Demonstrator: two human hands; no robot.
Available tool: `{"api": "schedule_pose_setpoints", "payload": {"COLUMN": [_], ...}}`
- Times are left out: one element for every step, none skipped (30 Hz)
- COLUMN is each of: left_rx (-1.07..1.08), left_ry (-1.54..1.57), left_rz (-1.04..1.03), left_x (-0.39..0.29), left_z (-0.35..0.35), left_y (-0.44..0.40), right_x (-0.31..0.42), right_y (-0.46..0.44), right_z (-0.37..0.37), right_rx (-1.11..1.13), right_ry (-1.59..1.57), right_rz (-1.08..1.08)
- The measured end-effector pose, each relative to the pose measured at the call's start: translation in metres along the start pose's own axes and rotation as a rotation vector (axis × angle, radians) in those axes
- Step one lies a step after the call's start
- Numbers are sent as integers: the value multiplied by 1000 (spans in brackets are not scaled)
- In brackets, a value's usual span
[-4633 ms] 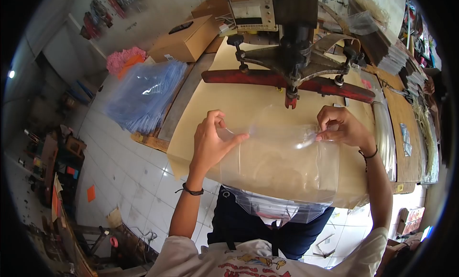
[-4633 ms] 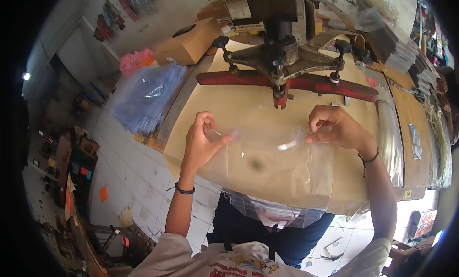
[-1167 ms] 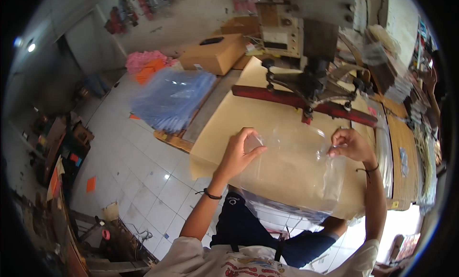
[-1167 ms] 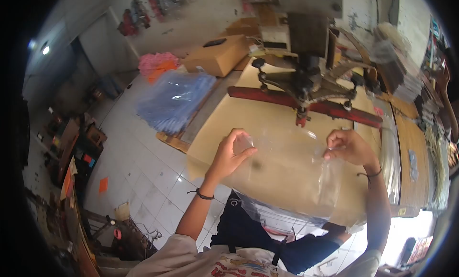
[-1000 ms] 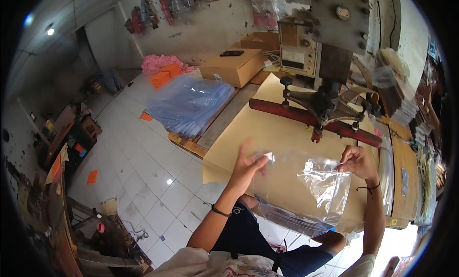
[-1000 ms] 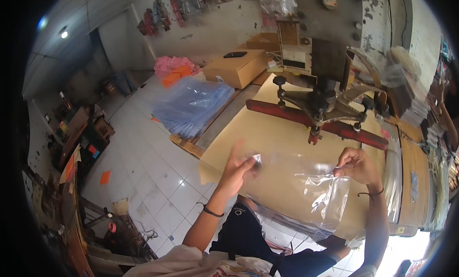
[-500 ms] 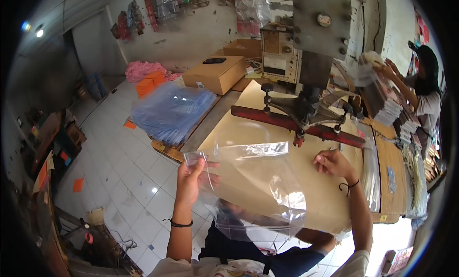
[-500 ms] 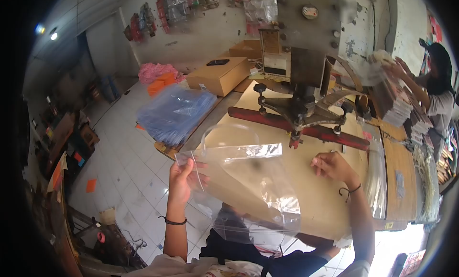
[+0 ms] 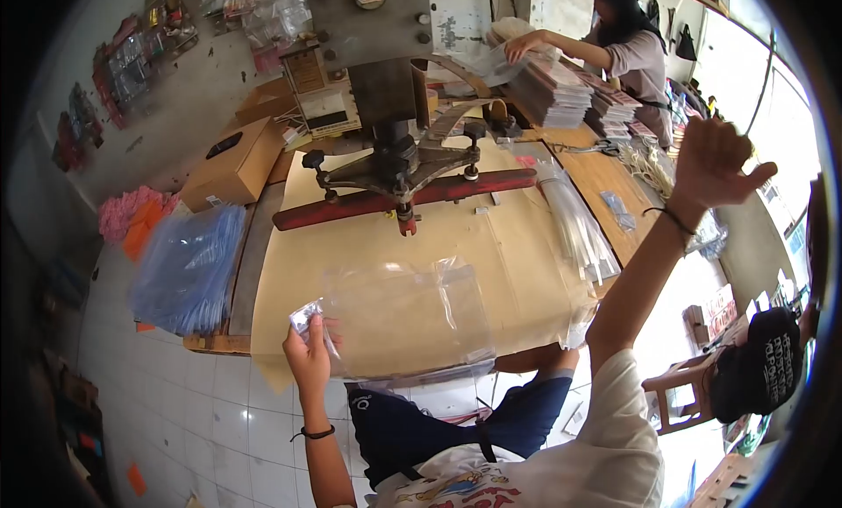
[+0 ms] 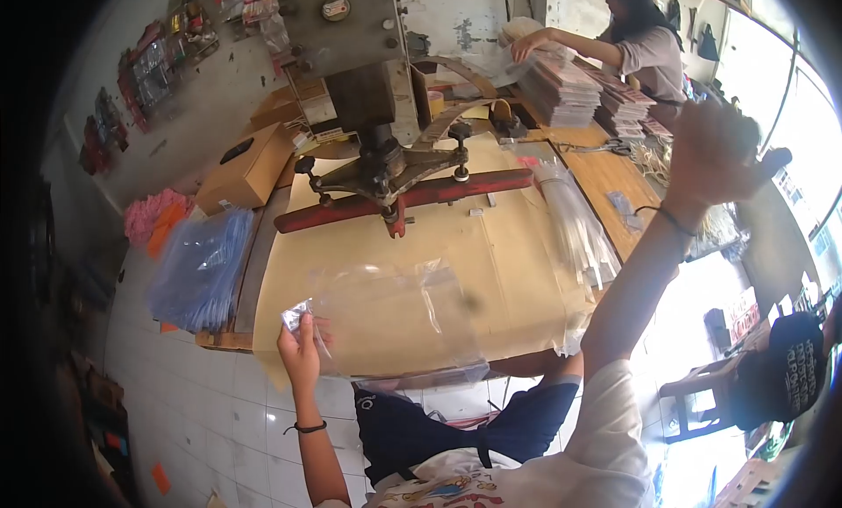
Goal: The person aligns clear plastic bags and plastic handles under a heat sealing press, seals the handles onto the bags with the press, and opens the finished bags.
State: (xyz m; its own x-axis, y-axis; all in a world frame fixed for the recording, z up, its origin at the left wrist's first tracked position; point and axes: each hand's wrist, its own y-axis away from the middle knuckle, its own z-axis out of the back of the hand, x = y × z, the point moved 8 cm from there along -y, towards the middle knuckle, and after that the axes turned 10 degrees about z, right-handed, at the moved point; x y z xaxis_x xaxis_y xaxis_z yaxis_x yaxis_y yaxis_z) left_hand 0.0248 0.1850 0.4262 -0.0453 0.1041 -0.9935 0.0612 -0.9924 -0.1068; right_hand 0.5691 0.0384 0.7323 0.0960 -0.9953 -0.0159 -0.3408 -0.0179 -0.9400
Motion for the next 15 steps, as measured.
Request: {"api": "schedule_pose_setpoints", "payload": {"left_rx": [-11, -21, -26, -23, -18, -13, 112, 248, 290, 431, 502, 574, 634, 692, 802], "left_ry": [-28, -57, -47, -40, -37, -38, 119, 134, 242, 183, 8, -43, -23, -102, -123], "left_rz": [-31, -60, -36, -78, -118, -163, -39, -80, 18, -68, -178, -349, -366, -392, -395], "left_x": [-1, -2, -2, -3, -2, -3, -15, -8, -13, -28, -21, -43, -47, -55, -53], "left_z": [-1, -1, -2, -3, -4, -5, -19, -26, -43, -64, -72, -88, -97, -107, -117], "left_y": [0, 1, 3, 7, 12, 18, 38, 52, 74, 91, 106, 120, 133, 143, 154], "right_x": [15, 28, 33, 37, 34, 29, 25, 8, -4, -6, 1, 8, 24, 44, 68], "right_y": [-6, -11, -9, -1, 25, 52, 78, 116, 167, 210, 253, 291, 320, 328, 335], "right_z": [-5, -11, -26, -49, -62, -81, -100, -133, -153, -158, -150, -135, -119, -108, -93], "right_rx": [59, 118, 202, 280, 315, 367, 428, 868, 1311, 1304, 1375, 1312, 1313, 1183, 1056], "right_ry": [-2, -3, -179, -356, -113, 142, 377, 470, 552, 645, 686, 540, 476, 490, 503], "right_rz": [17, 32, -42, -116, -145, -175, -208, -350, -500, -642, -722, -978, -1417, -1412, -1402]}}
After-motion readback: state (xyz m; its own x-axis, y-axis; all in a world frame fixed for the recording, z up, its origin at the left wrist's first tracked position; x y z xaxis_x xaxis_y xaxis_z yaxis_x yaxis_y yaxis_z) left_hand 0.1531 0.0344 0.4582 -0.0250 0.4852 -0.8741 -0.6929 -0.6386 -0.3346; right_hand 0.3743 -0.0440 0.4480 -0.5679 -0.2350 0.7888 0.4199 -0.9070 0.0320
